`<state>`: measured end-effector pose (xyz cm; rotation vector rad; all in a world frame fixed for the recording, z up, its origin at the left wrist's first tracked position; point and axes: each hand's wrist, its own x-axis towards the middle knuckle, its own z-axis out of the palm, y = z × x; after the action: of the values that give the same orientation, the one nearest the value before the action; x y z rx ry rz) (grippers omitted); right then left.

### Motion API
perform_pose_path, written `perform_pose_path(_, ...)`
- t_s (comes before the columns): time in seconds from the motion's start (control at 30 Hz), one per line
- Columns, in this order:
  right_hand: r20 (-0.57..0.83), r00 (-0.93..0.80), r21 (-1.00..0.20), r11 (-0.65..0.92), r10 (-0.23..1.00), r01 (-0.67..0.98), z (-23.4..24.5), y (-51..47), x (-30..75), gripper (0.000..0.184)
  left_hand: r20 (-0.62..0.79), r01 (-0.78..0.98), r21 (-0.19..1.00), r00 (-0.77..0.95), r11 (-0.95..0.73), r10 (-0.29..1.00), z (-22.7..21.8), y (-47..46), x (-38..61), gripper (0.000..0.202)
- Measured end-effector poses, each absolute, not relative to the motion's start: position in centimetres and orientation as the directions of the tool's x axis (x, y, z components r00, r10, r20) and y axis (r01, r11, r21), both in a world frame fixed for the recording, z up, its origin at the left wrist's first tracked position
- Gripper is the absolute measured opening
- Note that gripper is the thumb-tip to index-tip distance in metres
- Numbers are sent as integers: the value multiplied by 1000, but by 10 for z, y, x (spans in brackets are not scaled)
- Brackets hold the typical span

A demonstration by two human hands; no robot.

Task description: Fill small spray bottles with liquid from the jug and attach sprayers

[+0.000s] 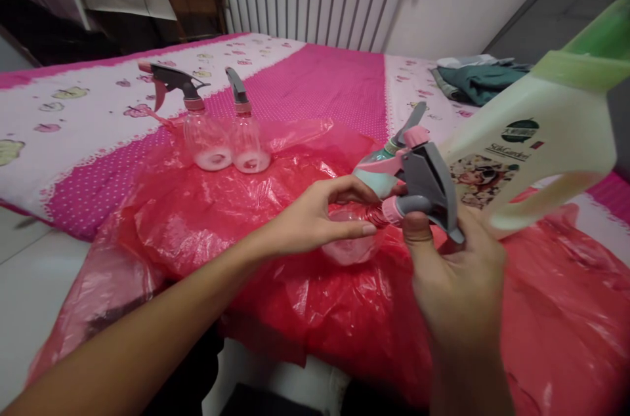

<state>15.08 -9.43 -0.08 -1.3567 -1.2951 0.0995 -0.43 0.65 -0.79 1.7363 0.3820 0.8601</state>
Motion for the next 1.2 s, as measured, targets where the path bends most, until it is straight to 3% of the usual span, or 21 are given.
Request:
perform_pose_path(0.1, 635, 347, -699, 323, 690, 638, 0, -93, 149, 20, 352, -165, 927, 687, -337, 635, -8, 7, -4, 27)
perform_pose_path(0.7, 518, 458, -842, 335, 723, 423, -8, -89, 152, 31, 340, -150, 932, 681, -330, 649, -6, 7, -5, 27)
perform_pose_path(0.97, 495, 488, -855, 303, 719, 421, -10, -86, 151, 34, 352, -165, 928, 680, -333, 643, -7, 7, -4, 27)
perform_pose_path(1.2, 501, 493, -860, 348, 711, 372, -10, -87, 150, 27, 354, -166, 926, 692, -338, 629, -6, 9, -4, 26)
